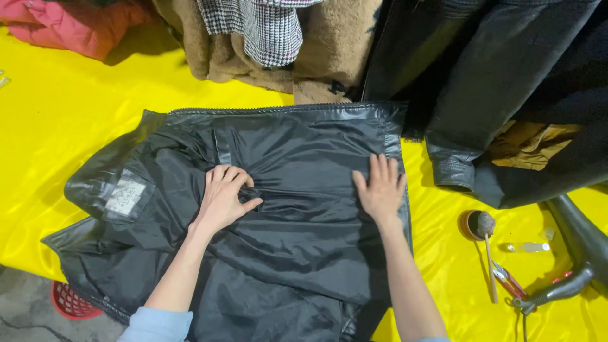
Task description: The person folds a black leather jacket on a yellow table. They smooth the jacket, fold the sleeves inward, fold the body in half, and then fold it again into a compact rectangle.
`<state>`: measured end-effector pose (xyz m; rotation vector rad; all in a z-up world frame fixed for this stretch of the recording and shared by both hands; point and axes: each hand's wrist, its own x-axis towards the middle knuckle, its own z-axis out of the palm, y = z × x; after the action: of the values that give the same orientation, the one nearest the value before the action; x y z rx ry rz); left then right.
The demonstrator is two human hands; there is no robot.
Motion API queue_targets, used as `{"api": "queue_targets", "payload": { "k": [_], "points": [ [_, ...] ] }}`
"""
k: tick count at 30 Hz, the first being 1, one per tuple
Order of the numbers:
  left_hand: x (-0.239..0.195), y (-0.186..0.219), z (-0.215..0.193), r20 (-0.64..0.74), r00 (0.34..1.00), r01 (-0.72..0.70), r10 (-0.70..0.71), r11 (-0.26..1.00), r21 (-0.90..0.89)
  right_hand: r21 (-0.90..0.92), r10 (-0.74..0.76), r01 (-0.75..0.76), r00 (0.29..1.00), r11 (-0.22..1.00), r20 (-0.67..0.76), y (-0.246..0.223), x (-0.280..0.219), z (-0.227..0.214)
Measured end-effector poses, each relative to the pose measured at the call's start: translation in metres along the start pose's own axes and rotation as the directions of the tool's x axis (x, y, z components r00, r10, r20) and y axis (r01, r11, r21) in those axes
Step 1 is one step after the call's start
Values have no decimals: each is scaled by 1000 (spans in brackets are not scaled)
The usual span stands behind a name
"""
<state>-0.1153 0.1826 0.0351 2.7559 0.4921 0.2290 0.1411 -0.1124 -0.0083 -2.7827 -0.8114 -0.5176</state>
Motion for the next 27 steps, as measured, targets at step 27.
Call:
{"api": "queue_targets", "payload": {
  "k": [27],
  "points": [
    [-64,34,-63,143,982,-127,120,991,40,171,-93,94,996,981,-14,46,-70,-114]
  ]
}}
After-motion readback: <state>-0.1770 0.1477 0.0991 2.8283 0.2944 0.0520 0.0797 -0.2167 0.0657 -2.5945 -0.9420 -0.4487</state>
